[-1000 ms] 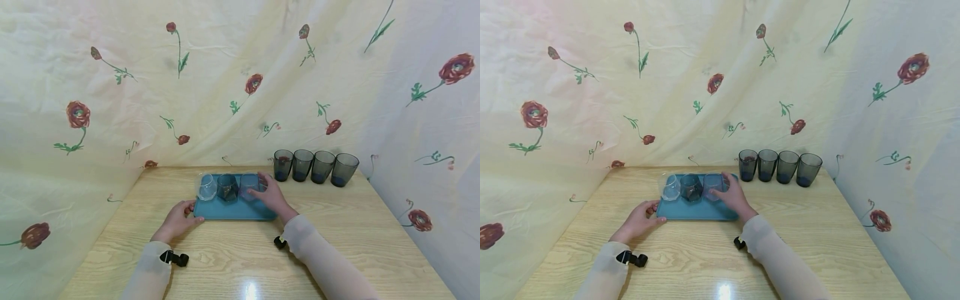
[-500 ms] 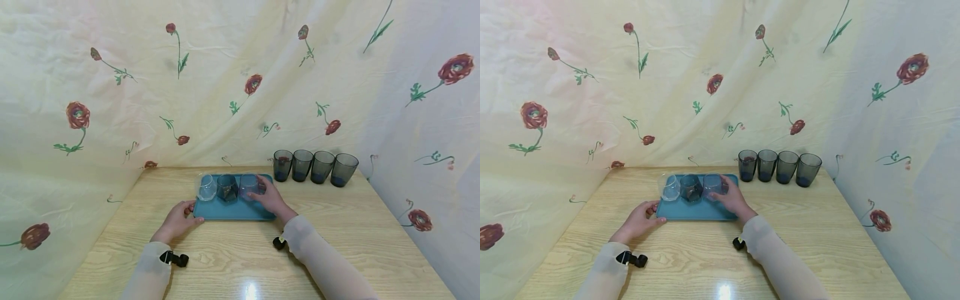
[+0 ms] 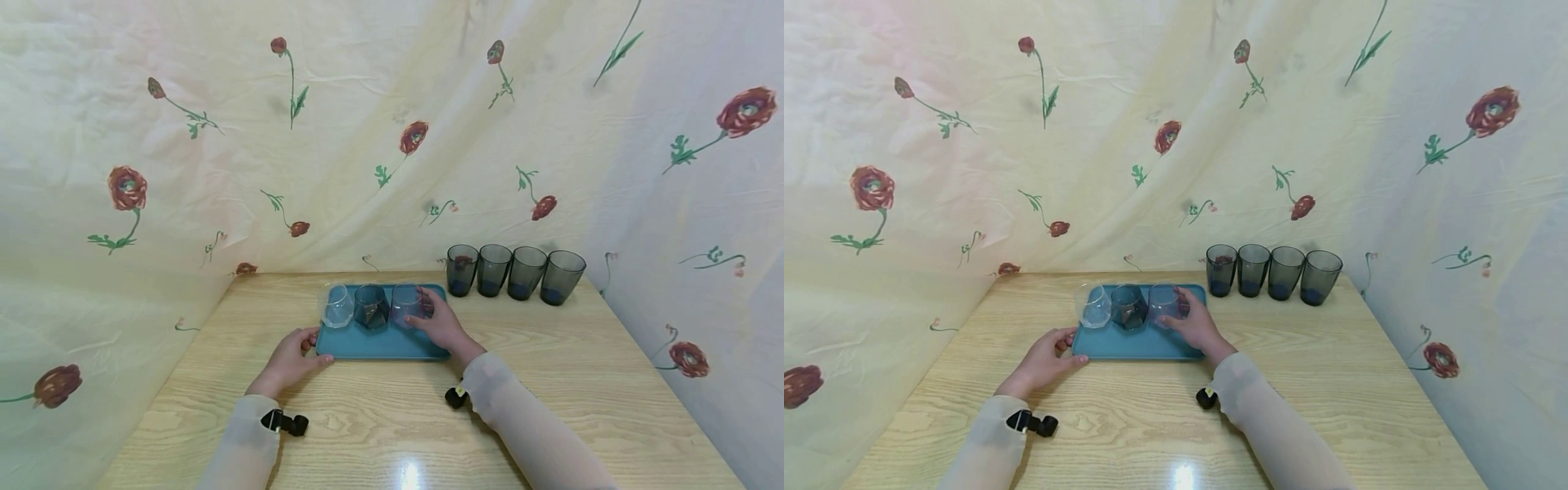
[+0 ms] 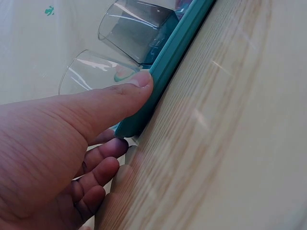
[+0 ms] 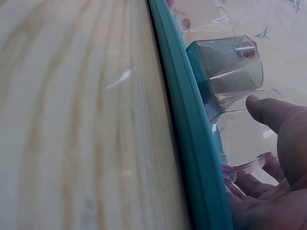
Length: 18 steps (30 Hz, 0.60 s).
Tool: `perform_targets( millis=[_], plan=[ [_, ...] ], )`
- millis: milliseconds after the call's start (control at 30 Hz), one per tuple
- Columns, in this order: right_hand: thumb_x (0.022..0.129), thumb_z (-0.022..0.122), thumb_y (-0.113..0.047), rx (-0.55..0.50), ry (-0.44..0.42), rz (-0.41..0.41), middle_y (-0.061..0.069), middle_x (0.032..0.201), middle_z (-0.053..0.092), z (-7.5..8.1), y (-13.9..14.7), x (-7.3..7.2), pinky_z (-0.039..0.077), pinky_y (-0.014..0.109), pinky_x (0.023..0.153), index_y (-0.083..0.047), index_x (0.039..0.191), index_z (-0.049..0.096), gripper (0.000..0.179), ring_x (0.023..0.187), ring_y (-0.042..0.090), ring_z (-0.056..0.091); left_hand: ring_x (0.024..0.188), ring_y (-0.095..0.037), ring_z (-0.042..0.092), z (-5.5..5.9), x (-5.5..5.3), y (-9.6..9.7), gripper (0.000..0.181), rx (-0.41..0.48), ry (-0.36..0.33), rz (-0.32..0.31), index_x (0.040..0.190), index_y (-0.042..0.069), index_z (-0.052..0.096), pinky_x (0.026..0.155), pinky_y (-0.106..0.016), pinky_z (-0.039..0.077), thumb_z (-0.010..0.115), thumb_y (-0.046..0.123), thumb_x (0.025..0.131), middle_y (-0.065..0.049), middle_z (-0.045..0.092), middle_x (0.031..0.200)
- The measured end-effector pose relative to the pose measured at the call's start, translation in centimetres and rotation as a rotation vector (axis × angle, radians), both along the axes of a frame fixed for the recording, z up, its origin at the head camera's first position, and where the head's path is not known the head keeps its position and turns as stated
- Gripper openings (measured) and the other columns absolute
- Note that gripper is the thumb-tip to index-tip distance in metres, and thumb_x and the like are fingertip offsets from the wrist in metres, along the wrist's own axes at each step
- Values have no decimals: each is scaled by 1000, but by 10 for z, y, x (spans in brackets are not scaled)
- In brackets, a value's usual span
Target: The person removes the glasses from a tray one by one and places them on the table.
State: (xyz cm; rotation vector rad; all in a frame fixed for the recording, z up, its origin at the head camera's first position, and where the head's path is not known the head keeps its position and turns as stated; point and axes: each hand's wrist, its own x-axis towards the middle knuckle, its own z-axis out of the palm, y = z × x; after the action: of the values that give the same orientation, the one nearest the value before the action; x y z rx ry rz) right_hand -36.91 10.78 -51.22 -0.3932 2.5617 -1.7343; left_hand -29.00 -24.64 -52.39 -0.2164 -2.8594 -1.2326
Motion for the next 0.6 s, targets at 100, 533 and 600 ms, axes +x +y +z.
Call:
perform_targets(
  millis=[100,533,600],
  plan=[
    [95,81,-19,-5,0,-3,18,152,49,-1,0,0,45,55,107,-17,158,44,72,137,39,49,99,-22,48,0,0,0,77,-1,0,1,150,6,55,89,-42,42,88,36,88,-2,57,110],
    [93,83,-22,2,38,-28,16,143,54,-5,-2,0,51,52,100,-17,154,48,71,129,36,55,99,-22,48,-1,-1,-1,77,-13,4,6,151,6,55,89,-42,42,87,37,88,-2,57,110],
    [93,83,-22,5,44,-28,16,143,54,-4,-2,1,51,52,99,-16,154,47,71,128,36,56,100,-22,48,-1,-1,0,77,-12,4,7,151,6,55,89,-42,43,87,37,88,-2,57,111]
  ],
)
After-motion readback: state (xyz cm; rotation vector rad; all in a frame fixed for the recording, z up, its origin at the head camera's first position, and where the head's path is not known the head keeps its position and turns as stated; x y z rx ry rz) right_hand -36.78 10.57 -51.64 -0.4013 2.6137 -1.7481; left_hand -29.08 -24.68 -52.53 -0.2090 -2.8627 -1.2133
